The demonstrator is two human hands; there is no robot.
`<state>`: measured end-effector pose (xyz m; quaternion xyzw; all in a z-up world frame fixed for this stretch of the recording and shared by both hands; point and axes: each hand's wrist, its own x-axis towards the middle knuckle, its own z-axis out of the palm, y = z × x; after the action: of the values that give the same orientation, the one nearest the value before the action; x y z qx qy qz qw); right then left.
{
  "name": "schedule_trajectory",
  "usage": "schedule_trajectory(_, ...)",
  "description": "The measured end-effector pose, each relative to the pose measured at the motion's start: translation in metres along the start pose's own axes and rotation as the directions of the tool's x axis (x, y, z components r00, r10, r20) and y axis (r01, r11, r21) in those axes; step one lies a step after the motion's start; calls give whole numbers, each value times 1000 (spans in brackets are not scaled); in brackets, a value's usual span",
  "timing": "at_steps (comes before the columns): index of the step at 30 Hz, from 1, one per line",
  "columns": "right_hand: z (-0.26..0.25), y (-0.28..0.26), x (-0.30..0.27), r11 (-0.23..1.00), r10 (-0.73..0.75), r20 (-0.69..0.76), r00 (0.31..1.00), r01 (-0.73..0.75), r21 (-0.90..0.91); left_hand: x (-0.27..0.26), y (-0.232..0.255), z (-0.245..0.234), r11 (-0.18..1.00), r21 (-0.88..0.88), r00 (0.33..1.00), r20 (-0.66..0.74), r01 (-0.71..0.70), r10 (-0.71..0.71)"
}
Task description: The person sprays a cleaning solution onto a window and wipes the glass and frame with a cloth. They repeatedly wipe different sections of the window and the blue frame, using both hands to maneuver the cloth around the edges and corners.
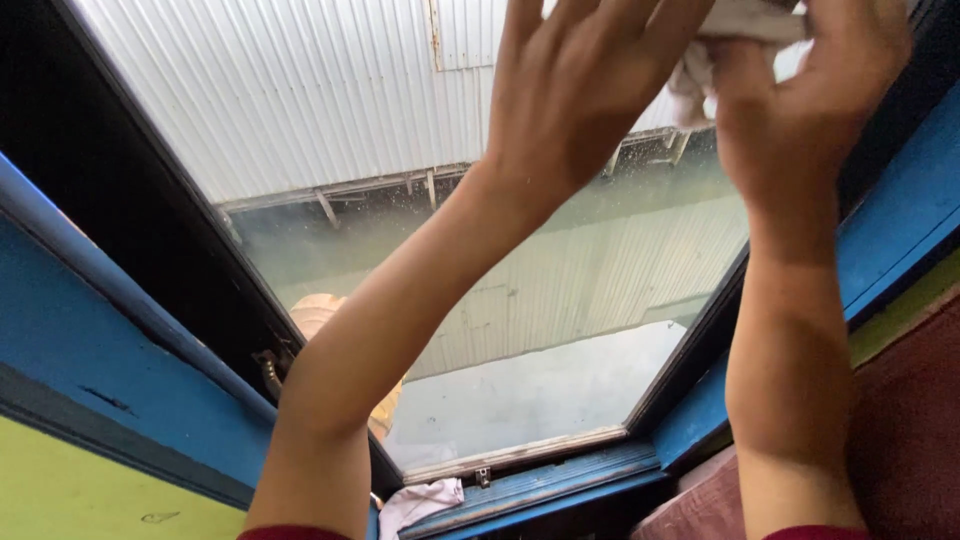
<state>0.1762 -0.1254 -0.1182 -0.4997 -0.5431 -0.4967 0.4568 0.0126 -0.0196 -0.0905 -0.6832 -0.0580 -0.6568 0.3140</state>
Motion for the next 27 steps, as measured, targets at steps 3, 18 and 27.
schedule_trajectory(3, -4, -22, -9, 991, -82, -28, 996, 85, 107, -9, 8, -14, 998, -60, 994, -109, -35, 29)
schedule_trajectory(18, 35, -24, -146, 970, -54, -204, 977, 100, 221, -121, 50, -28, 996, 29, 990, -107, -86, 88)
schedule_trajectory(27, 49, -35, -239, 959, 33, -245, 969, 38, 282, -206, 81, -38, 999, 29, 999, 33, -37, 37)
